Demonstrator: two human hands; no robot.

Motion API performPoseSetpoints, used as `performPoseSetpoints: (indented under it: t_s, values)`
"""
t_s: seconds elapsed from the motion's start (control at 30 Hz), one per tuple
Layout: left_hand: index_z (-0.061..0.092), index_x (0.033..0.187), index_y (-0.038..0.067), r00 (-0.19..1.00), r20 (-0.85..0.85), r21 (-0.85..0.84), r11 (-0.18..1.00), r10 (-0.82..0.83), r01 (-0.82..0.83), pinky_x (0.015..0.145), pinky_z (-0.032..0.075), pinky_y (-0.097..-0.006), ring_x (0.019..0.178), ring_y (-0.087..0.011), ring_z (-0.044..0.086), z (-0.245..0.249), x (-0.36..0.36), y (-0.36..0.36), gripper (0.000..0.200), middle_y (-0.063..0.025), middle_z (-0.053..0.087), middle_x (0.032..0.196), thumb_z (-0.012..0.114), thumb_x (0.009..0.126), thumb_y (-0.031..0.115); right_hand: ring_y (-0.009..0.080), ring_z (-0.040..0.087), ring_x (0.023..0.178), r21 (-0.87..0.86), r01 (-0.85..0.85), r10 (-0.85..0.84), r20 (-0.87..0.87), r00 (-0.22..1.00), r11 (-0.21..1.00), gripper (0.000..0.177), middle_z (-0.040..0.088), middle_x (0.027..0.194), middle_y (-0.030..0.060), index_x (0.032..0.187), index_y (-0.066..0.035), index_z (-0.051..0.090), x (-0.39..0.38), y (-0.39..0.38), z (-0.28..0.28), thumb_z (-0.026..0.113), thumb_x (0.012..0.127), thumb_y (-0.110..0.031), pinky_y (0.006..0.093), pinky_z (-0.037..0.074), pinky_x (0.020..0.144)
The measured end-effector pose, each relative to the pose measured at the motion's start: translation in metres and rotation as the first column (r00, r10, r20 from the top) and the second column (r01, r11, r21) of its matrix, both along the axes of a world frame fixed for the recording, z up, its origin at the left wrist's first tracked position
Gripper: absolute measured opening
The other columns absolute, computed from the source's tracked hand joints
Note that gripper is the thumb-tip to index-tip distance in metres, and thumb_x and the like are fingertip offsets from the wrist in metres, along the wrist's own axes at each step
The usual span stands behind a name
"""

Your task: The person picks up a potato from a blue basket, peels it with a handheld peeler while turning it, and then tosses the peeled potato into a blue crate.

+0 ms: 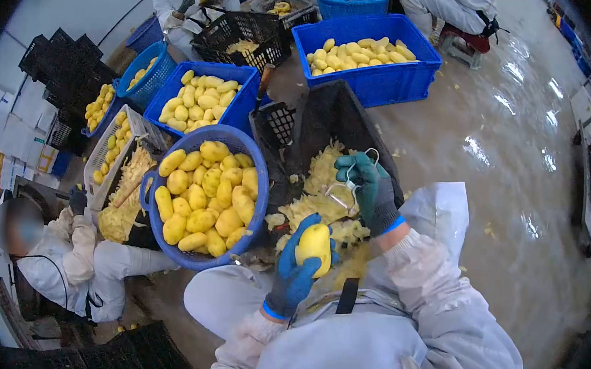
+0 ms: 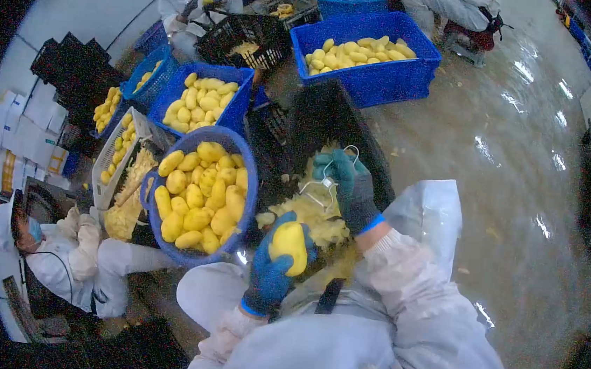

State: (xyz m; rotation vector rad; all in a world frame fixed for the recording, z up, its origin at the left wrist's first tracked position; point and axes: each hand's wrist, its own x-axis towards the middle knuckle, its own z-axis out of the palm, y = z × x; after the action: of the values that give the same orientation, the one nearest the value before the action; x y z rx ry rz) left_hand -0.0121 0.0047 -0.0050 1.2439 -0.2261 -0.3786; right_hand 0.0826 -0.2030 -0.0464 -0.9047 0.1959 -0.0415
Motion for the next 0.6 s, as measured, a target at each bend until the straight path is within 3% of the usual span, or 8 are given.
performPoseSetpoints:
  t_s: [0.1, 0.13, 0.23, 0.27, 0.37, 0.4, 0.53, 0.6]
  values:
    - [0.028, 0.146, -0.003, 0.928, 0.372, 0.313, 0.936, 0.036, -0.162, 0.107, 0.037, -0.0396, 0.126, -0.0286, 0.047, -0.008, -0.005, 0.005, 0.071, -0.017, 0.045, 0.138, 0.061, 0.087, 0.018, 0.0156, 0.064, 0.078, -0.682, 0.085, 0.192, 0.32, 0.928, 0.726, 0.027, 0.068, 0.087, 0.0064, 0.098, -0.003, 0.069, -0.033, 0.021, 0.065, 0.051, 0.096, -0.024, 0.0298, 0.051, 0.075]
    - [0.028, 0.146, -0.004, 0.895, 0.445, 0.363, 0.91, 0.022, -0.202, 0.107, 0.036, -0.0394, 0.128, -0.0292, 0.045, -0.002, -0.002, 0.003, 0.071, -0.018, 0.043, 0.14, 0.061, 0.087, 0.018, 0.0135, 0.062, 0.072, -0.219, -0.179, 0.216, 0.155, 0.964, 0.959, 0.022, 0.065, 0.081, 0.0052, 0.095, 0.001, 0.066, -0.035, 0.033, 0.063, 0.055, 0.094, -0.019, 0.0264, 0.051, 0.068]
    - [0.026, 0.146, -0.005, 0.895, 0.446, 0.39, 0.897, 0.014, -0.208, 0.108, 0.034, -0.0399, 0.127, -0.0294, 0.043, 0.017, -0.002, 0.001, 0.074, -0.0183, 0.042, 0.139, 0.061, 0.084, 0.013, 0.0143, 0.063, 0.073, -0.447, 0.022, 0.024, 0.097, 0.995, 0.895, 0.022, 0.066, 0.085, 0.0069, 0.096, 0.001, 0.067, 0.003, 0.021, 0.01, 0.053, 0.095, -0.016, 0.0262, 0.05, 0.07]
    - [0.024, 0.147, -0.004, 0.874, 0.486, 0.401, 0.885, 0.014, -0.238, 0.106, 0.035, -0.0398, 0.122, -0.0287, 0.046, 0.021, -0.001, 0.002, 0.076, -0.0174, 0.046, 0.134, 0.062, 0.083, 0.012, 0.0151, 0.063, 0.073, 0.139, -0.055, 0.062, -0.04, 0.997, 0.989, 0.022, 0.066, 0.082, 0.0072, 0.096, 0.002, 0.067, -0.003, 0.012, 0.016, 0.053, 0.094, -0.016, 0.0268, 0.05, 0.07]
    - [0.02, 0.149, -0.003, 0.845, 0.532, 0.42, 0.85, 0.052, -0.317, 0.104, 0.037, -0.0398, 0.115, -0.0283, 0.05, 0.021, -0.004, 0.001, 0.081, -0.0166, 0.051, 0.126, 0.06, 0.079, 0.008, 0.0145, 0.063, 0.071, -0.402, 0.004, 0.115, 0.271, 0.956, 0.915, 0.024, 0.066, 0.077, 0.0067, 0.094, 0.001, 0.067, -0.032, 0.037, 0.06, 0.056, 0.094, -0.021, 0.0274, 0.051, 0.069]
    - [0.019, 0.149, -0.003, 0.829, 0.555, 0.417, 0.842, 0.063, -0.343, 0.104, 0.037, -0.0398, 0.113, -0.0285, 0.051, 0.021, 0.0, 0.0, 0.082, -0.0167, 0.051, 0.124, 0.059, 0.078, 0.006, 0.0137, 0.063, 0.072, -0.134, -0.183, 0.194, 0.073, 0.978, 0.974, 0.024, 0.066, 0.079, 0.0064, 0.096, 0.001, 0.067, -0.036, 0.041, 0.061, 0.056, 0.094, -0.02, 0.0272, 0.051, 0.068]
    - [0.02, 0.148, -0.004, 0.814, 0.58, 0.471, 0.802, 0.033, -0.368, 0.103, 0.038, -0.0399, 0.112, -0.0306, 0.052, 0.012, 0.003, 0.009, 0.083, -0.0186, 0.051, 0.123, 0.057, 0.074, 0.0, 0.0142, 0.064, 0.075, 0.061, -0.013, 0.015, -0.038, 0.999, 0.998, 0.025, 0.066, 0.081, 0.0065, 0.1, 0.001, 0.067, -0.002, 0.019, 0.006, 0.052, 0.095, -0.019, 0.0269, 0.051, 0.072]
    - [0.021, 0.147, -0.005, 0.83, 0.554, 0.465, 0.802, 0.068, -0.376, 0.102, 0.039, -0.0407, 0.112, -0.0318, 0.052, 0.011, -0.003, 0.008, 0.083, -0.0197, 0.051, 0.123, 0.057, 0.073, -0.002, 0.0143, 0.064, 0.075, -0.247, -0.042, 0.084, 0.162, 0.983, 0.968, 0.024, 0.067, 0.083, 0.0061, 0.1, 0.0, 0.067, -0.026, 0.032, 0.041, 0.054, 0.095, -0.019, 0.0274, 0.051, 0.072]
